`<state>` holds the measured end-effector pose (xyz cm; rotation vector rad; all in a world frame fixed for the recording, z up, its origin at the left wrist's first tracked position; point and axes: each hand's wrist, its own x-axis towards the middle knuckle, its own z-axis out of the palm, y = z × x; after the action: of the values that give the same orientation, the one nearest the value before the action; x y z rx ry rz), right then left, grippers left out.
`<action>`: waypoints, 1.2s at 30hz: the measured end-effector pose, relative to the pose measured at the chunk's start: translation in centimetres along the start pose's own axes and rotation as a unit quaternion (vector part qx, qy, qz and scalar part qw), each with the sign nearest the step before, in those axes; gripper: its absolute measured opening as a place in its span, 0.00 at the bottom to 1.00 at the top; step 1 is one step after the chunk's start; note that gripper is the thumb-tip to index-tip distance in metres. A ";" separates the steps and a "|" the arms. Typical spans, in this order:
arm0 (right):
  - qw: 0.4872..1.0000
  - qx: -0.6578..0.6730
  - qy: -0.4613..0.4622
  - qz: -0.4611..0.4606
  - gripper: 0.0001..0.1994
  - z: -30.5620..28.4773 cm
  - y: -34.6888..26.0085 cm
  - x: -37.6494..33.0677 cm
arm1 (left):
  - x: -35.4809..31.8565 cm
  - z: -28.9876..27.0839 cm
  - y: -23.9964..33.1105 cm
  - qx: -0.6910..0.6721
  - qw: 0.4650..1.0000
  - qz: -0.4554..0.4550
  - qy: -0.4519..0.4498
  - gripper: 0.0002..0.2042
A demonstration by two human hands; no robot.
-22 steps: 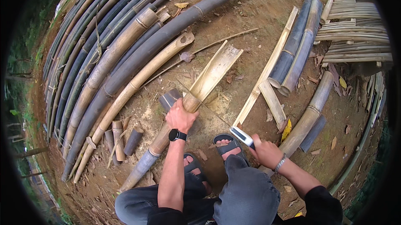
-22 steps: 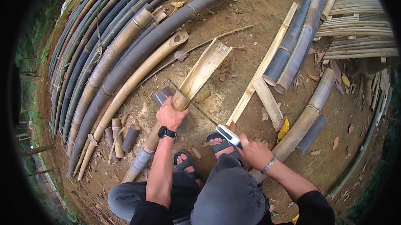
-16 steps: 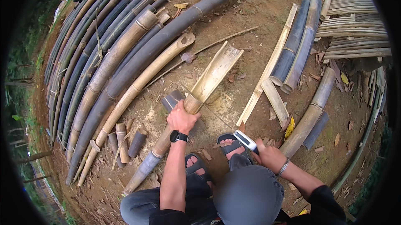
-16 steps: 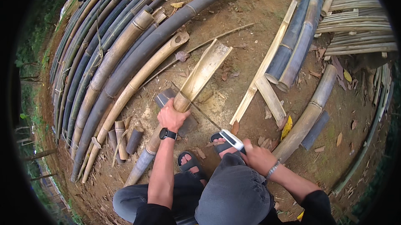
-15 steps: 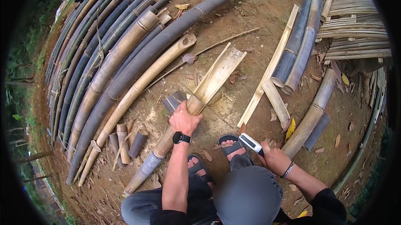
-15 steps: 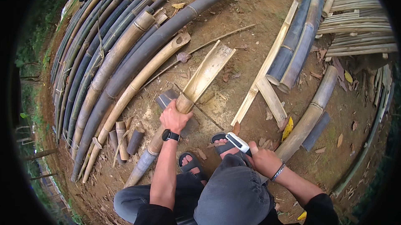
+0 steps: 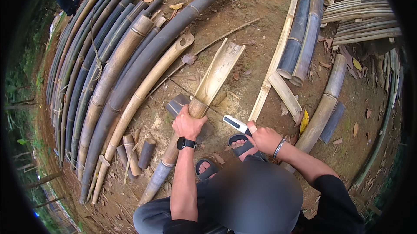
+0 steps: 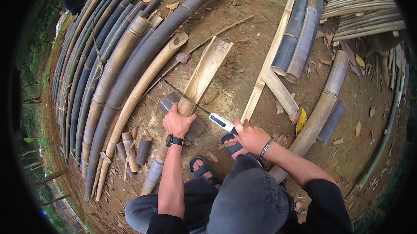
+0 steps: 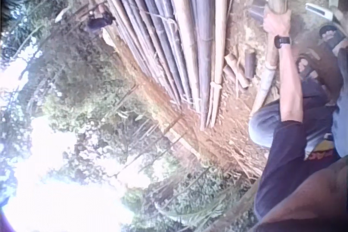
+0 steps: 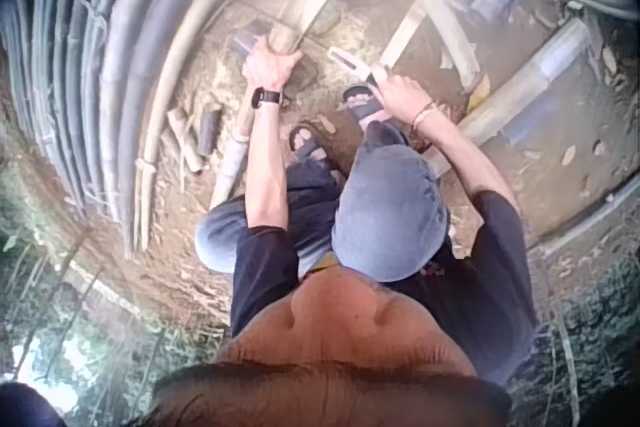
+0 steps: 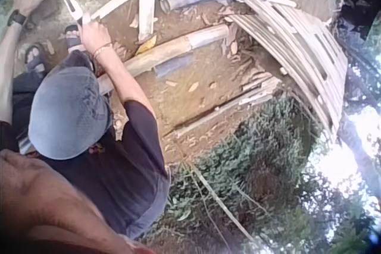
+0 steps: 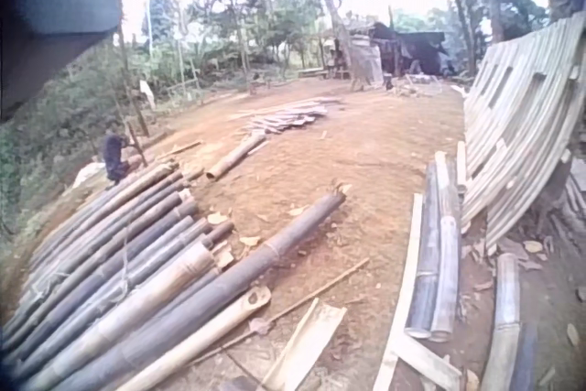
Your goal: The person saws pieces of bamboo by hand using a hand saw while sitting on the ground, then sets the cut pieces aside.
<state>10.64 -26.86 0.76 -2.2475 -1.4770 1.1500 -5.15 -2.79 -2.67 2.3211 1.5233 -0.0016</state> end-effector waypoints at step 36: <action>1.000 -0.007 -0.001 -0.018 0.23 1.3 0.3 1.0 | -0.3 -0.8 1.0 -0.011 1.000 -0.010 -0.009 0.35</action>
<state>10.11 -26.45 -0.72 -2.2195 -1.5238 1.1353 -4.54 -3.17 -1.59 2.2833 1.5305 -0.0115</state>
